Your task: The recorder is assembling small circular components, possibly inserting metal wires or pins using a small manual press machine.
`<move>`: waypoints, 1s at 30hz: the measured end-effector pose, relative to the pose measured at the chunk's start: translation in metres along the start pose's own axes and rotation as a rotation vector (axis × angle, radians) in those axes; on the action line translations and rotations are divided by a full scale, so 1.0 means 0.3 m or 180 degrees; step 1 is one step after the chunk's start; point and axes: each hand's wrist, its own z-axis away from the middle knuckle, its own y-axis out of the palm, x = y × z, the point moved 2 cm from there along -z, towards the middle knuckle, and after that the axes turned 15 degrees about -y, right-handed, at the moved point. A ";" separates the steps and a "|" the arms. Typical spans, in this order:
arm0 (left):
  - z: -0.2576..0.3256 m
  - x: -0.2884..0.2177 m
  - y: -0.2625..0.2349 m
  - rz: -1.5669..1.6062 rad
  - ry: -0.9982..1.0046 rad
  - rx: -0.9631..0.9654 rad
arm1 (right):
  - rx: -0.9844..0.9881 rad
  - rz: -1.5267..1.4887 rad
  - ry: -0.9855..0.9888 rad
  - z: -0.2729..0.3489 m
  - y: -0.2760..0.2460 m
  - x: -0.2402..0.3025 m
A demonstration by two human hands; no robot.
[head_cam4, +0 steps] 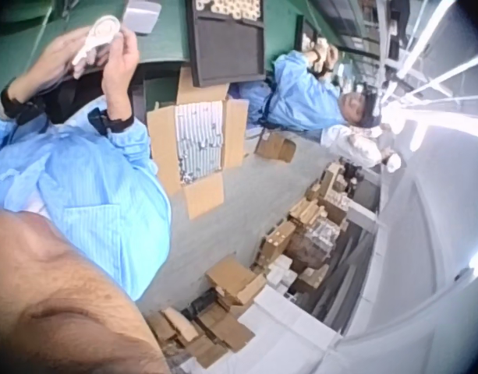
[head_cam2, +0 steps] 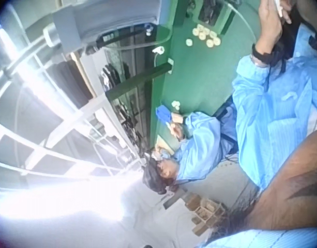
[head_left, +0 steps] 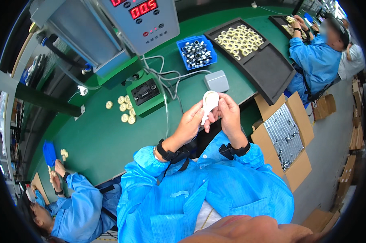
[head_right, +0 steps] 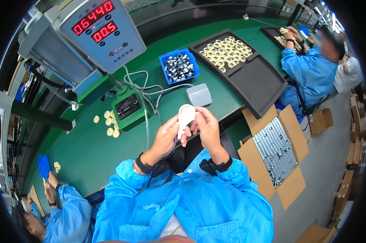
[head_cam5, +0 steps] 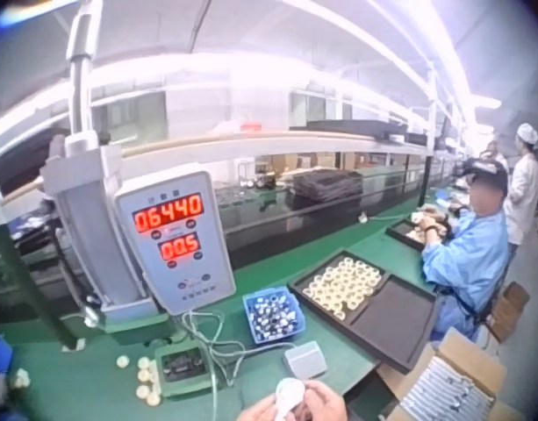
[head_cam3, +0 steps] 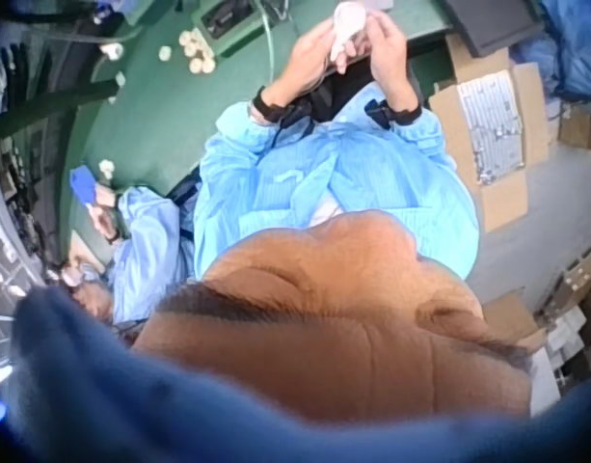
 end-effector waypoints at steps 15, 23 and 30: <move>0.025 0.012 0.008 -0.1126 0.0198 -0.0181 | 0.0099 -0.0309 0.0203 0.004 0.063 0.085; 0.043 -0.031 0.057 -0.0812 0.0307 -0.0201 | 0.0396 -0.0725 0.0383 0.042 0.072 0.081; 0.083 -0.039 0.051 -0.0819 0.0299 -0.0507 | 0.0718 -0.1128 0.1163 0.043 0.094 0.068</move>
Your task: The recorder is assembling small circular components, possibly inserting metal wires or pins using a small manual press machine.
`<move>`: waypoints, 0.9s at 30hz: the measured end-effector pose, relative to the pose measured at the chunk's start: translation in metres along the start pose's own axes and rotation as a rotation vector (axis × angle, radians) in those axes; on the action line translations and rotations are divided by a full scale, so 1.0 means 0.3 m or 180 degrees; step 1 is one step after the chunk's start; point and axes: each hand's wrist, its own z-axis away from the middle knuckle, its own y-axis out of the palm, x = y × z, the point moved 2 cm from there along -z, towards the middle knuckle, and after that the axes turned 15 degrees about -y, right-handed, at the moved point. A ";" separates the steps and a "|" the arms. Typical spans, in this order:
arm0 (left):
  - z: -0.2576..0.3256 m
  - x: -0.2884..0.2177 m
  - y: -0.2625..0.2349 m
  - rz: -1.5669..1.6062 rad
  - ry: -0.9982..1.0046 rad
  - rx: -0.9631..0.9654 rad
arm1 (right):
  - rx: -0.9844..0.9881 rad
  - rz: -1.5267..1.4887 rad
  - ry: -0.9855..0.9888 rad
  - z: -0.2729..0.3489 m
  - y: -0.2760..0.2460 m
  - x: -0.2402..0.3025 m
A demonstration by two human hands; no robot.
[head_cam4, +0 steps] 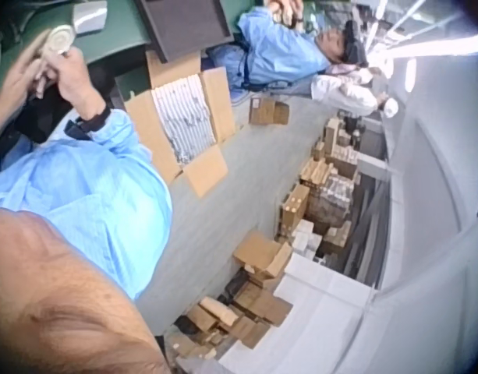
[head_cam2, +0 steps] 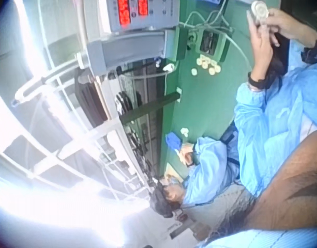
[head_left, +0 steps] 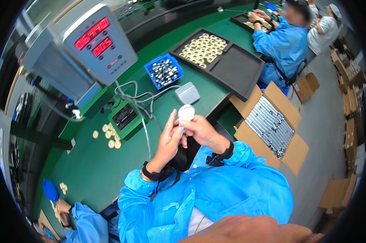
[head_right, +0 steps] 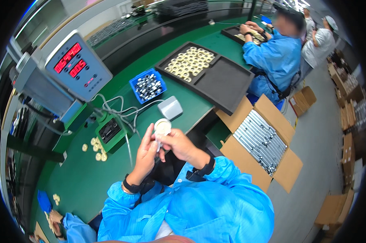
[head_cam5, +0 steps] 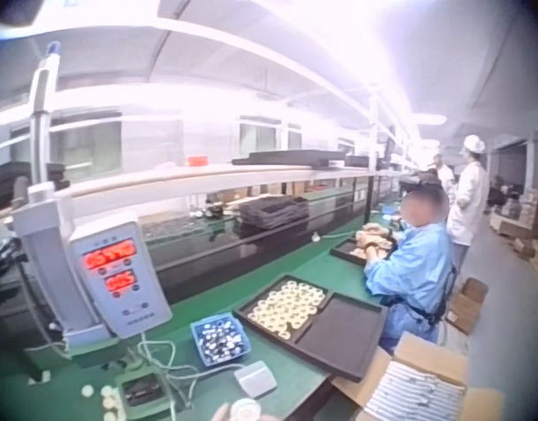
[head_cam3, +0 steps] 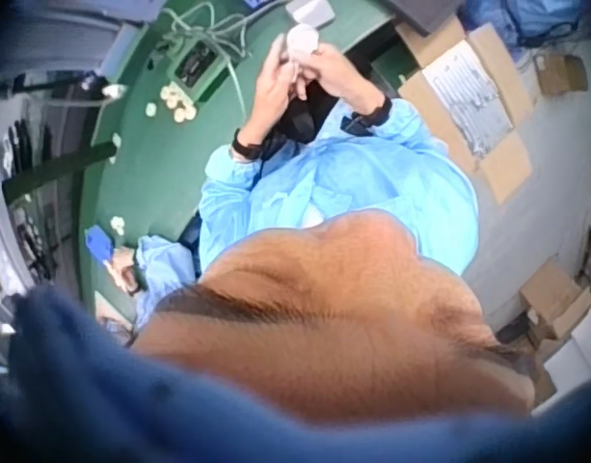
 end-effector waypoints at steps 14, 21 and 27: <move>0.135 -0.049 -0.149 -0.0672 -0.0835 0.0476 | -0.0917 -0.0206 -0.0940 -0.816 -0.313 0.437; 0.089 0.036 -0.215 -0.0473 -0.0821 0.0976 | -0.1358 -0.0828 -0.0980 -1.277 -0.388 0.413; 0.093 -0.010 -0.231 -0.1294 -0.0843 0.1478 | -0.1234 -0.1623 -0.1290 -1.593 -0.498 0.461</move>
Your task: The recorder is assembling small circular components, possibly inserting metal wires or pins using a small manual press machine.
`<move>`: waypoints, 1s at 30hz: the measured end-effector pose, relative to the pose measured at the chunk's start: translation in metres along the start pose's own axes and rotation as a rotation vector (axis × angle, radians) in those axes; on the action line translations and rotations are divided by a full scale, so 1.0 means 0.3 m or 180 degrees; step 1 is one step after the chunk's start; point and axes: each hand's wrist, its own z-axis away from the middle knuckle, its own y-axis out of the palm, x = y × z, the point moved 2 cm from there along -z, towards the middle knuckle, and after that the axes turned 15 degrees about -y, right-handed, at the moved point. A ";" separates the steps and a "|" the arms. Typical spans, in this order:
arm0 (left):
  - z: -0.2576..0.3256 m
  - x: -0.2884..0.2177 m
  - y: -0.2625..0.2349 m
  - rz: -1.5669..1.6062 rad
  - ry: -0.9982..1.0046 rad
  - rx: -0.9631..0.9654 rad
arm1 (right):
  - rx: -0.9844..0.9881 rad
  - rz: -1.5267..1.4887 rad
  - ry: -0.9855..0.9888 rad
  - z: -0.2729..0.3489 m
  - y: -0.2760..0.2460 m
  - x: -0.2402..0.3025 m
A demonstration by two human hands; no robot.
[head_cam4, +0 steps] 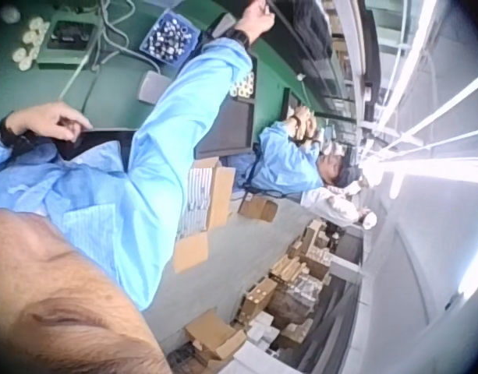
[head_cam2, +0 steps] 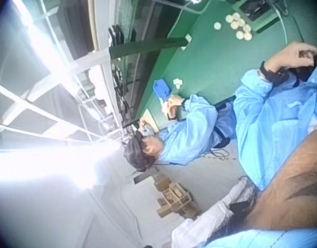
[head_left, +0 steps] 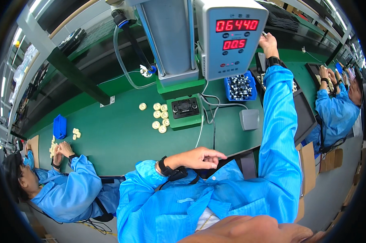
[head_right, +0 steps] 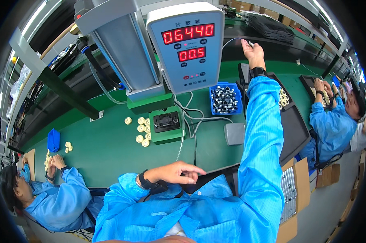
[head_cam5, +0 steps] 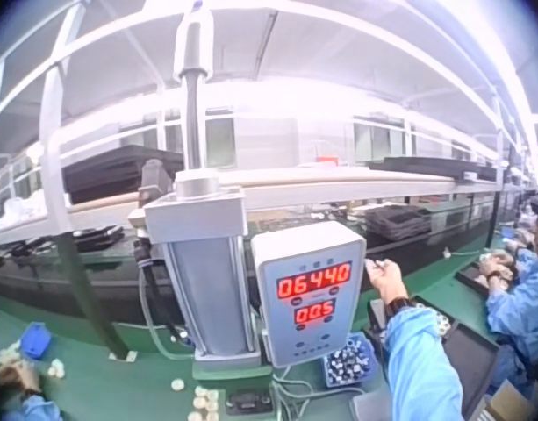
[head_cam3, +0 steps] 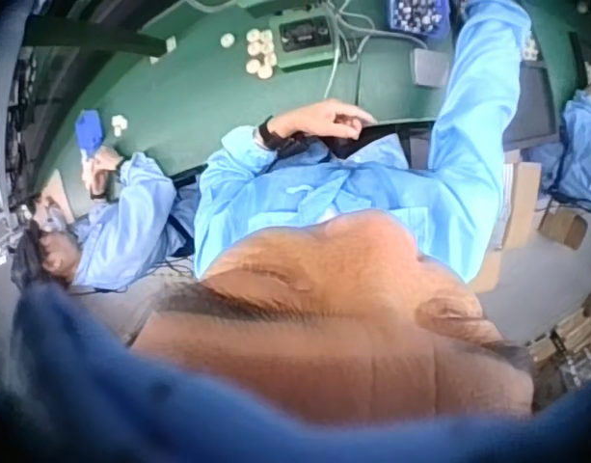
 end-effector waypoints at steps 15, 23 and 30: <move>0.024 0.000 0.006 0.0322 0.0675 0.0082 | 0.1445 0.2375 0.0861 -0.069 -0.125 -0.558; 0.043 -0.004 -0.016 0.0311 0.0601 0.0240 | 0.2000 0.2704 0.0590 0.271 -0.026 -0.545; 0.013 0.023 -0.017 0.0580 0.0480 0.0415 | 0.1979 0.2932 -0.0533 0.695 0.280 -0.570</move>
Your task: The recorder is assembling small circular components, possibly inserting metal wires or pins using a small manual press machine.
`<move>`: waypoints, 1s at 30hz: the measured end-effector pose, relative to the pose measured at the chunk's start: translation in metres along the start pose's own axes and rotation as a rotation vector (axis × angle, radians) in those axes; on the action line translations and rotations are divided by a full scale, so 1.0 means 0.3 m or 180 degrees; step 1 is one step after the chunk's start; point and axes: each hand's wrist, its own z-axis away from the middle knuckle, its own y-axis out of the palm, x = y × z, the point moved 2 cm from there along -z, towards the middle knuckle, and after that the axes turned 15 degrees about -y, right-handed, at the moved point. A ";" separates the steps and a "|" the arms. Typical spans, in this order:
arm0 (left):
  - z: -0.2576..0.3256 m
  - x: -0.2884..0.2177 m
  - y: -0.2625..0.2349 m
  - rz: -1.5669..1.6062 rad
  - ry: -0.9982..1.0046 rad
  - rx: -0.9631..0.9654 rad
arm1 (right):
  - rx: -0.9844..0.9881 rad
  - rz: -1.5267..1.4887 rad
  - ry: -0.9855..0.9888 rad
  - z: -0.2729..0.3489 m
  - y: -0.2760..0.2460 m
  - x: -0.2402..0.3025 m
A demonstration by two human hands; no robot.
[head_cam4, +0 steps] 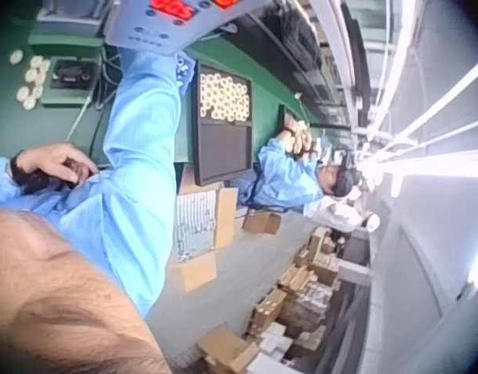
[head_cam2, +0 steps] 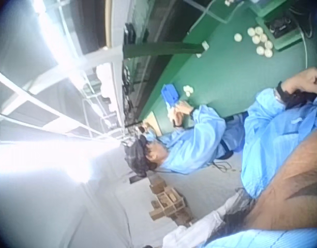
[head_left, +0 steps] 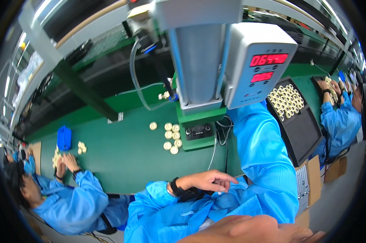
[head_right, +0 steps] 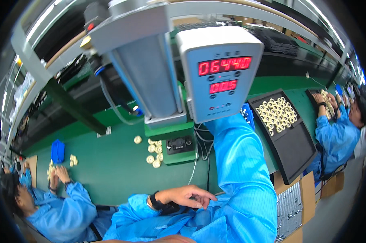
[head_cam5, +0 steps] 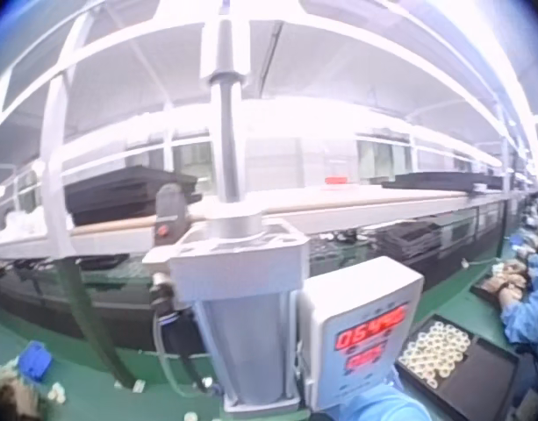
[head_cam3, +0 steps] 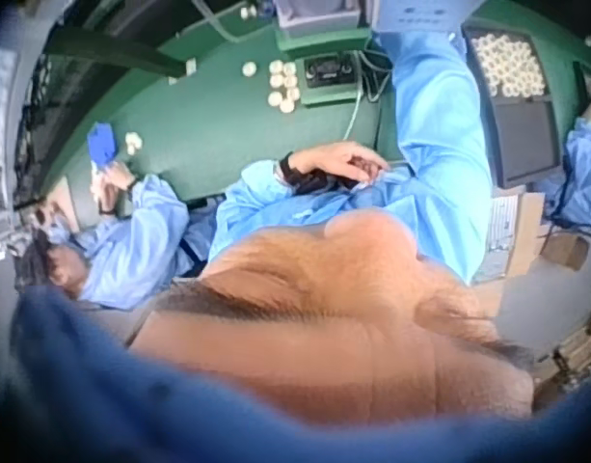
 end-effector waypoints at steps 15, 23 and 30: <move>0.015 0.002 0.011 0.0042 -0.0211 -0.0081 | 0.0437 0.0852 -0.0299 0.094 -0.086 0.308; -0.027 -0.068 0.029 -0.0640 0.0353 -0.0993 | 0.1187 0.0924 -0.0196 0.223 -0.429 0.397; -0.052 -0.297 0.115 -0.3929 0.1475 -0.3912 | 0.1500 -0.0562 0.0770 0.851 -0.449 0.556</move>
